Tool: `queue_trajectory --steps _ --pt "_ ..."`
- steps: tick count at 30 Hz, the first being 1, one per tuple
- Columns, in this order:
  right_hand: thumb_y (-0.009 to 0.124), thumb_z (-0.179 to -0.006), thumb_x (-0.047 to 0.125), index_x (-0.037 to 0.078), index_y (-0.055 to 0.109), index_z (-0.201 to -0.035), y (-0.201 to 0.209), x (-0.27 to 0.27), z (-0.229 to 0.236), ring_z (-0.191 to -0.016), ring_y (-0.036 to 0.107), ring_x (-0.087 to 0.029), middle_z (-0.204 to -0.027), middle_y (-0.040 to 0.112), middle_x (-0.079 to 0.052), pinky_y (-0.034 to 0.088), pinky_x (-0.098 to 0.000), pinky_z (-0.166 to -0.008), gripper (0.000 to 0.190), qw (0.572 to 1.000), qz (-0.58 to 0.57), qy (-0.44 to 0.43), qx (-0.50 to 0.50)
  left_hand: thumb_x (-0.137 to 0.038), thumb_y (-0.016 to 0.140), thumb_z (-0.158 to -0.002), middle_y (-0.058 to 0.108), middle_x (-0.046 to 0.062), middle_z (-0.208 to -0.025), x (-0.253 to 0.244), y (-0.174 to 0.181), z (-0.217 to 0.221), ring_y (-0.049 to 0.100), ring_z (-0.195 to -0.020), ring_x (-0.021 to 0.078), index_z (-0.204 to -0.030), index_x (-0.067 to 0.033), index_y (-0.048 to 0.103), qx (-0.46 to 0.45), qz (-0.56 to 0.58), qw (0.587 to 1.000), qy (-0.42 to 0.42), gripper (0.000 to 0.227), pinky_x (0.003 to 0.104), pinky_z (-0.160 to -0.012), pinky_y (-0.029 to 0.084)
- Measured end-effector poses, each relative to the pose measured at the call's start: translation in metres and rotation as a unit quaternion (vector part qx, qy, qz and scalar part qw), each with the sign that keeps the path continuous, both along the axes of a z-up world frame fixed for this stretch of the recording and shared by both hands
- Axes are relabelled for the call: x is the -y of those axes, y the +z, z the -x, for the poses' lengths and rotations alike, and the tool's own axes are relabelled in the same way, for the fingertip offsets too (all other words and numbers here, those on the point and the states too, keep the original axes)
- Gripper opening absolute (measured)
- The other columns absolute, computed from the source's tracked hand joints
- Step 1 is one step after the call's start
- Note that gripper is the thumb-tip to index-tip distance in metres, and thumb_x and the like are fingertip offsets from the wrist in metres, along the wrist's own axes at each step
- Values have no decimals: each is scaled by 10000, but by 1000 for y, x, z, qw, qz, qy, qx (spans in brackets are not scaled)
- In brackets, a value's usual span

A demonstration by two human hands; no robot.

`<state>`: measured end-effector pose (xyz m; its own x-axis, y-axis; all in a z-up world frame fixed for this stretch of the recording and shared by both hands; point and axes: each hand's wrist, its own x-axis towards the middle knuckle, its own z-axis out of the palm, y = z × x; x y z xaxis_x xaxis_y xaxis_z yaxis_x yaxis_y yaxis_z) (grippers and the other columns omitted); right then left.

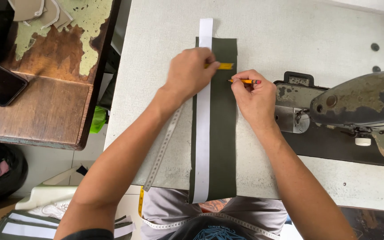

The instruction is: A person uses a tape measure, pencil, and ruler to measure and mark lines on a strip of fabric on a sewing table.

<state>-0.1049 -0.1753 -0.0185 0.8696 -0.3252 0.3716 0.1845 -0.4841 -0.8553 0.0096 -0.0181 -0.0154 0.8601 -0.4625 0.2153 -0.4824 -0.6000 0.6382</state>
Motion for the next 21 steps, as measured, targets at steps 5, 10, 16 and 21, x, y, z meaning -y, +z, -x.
queue_trajectory --steps 5,10,16,21 --pt "621 -875 270 197 705 -646 24 1 5 -509 536 -190 -523 600 -43 475 -310 -554 254 981 63 31 -184 -281 636 -940 643 83 -721 23 -31 6 720 -624 319 -881 -125 620 215 -41 974 -51 168 460 -548 593" --pt "656 -824 79 99 770 -847 50 -38 74 -673 614 -195 -680 673 -106 495 -315 -587 118 993 30 71 -85 -223 658 -933 630 48 -689 5 -16 59 713 -615 286 -834 -112 649 111 -41 991 -68 149 397 -543 590" --pt "668 -933 -4 16 774 -1067 29 -47 94 -974 753 -347 -984 770 -171 597 -410 -840 172 991 77 107 1 -226 688 -907 737 132 -768 -6 -6 7 751 -757 369 -891 -82 757 -32 -36 998 -28 160 469 -659 607" --pt "668 -936 -8 6 770 -1079 31 -43 87 -950 755 -352 -980 764 -176 600 -411 -846 176 992 59 110 -18 -204 736 -872 740 95 -733 -8 0 -15 752 -682 311 -875 -106 781 -30 -55 998 0 107 401 -614 617"
